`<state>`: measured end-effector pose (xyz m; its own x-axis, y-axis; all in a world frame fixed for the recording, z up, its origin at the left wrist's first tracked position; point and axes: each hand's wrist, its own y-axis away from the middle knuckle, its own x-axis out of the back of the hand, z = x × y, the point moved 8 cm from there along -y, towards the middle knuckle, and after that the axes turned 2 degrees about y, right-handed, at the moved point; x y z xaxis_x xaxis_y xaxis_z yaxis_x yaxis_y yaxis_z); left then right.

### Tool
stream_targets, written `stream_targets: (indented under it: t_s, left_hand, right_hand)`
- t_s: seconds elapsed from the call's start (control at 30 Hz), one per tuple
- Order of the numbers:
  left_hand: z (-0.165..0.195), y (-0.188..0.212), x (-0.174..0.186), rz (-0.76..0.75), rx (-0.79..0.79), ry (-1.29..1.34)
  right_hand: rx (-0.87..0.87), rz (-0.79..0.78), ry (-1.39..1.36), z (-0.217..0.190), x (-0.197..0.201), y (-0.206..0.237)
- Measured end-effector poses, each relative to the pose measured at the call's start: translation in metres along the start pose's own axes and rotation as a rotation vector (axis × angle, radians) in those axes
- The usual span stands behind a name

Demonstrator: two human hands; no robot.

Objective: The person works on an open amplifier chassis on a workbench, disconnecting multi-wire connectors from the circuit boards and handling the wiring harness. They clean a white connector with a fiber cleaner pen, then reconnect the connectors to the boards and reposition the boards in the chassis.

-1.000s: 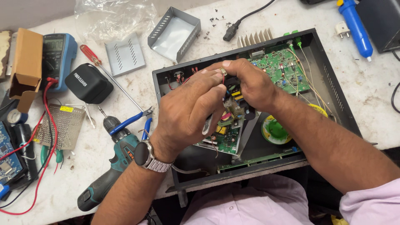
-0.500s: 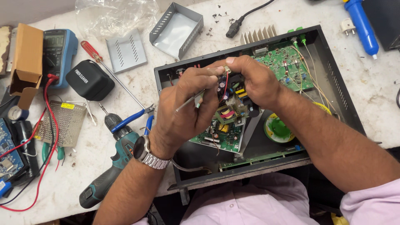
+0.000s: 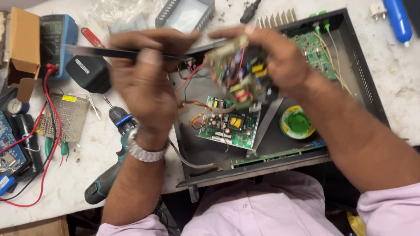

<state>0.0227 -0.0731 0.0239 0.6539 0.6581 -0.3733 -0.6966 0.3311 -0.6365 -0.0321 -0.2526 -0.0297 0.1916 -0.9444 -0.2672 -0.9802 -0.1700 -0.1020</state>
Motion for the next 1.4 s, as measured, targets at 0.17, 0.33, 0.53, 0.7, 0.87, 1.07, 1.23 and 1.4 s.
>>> stream_targets:
  t_s: [0.17,0.33,0.53,0.7,0.87,1.07,1.23,1.4]
  left_hand:
    - [-0.002,-0.003,0.012,-0.058,0.191,-0.398]
    - [-0.008,0.02,-0.034,-0.821,0.105,-0.782]
    - [-0.03,0.029,-0.037,-0.885,0.21,-0.996]
    - [-0.03,0.026,-0.032,-0.886,0.207,-0.979]
    - [-0.032,0.018,-0.009,-0.773,0.398,-0.723]
    - [-0.025,0.013,-0.008,-0.631,0.375,-0.575]
    - [-0.01,0.014,-0.008,-0.482,0.27,-0.364]
    - [-0.002,0.015,0.002,-0.351,0.146,-0.424]
  right_hand:
    - [0.159,0.105,0.073,-0.022,0.023,0.007]
    - [0.325,0.115,0.155,-0.024,0.047,0.015]
    - [0.377,0.158,0.115,-0.021,0.057,0.016]
    - [0.423,0.176,0.15,-0.024,0.057,0.023]
    - [0.499,0.26,0.145,-0.015,0.074,0.029]
    - [0.484,0.179,0.228,-0.021,0.066,0.029]
    - [0.493,-0.066,0.176,-0.035,0.025,0.019]
    - [0.584,0.01,0.623,-0.045,-0.006,0.022]
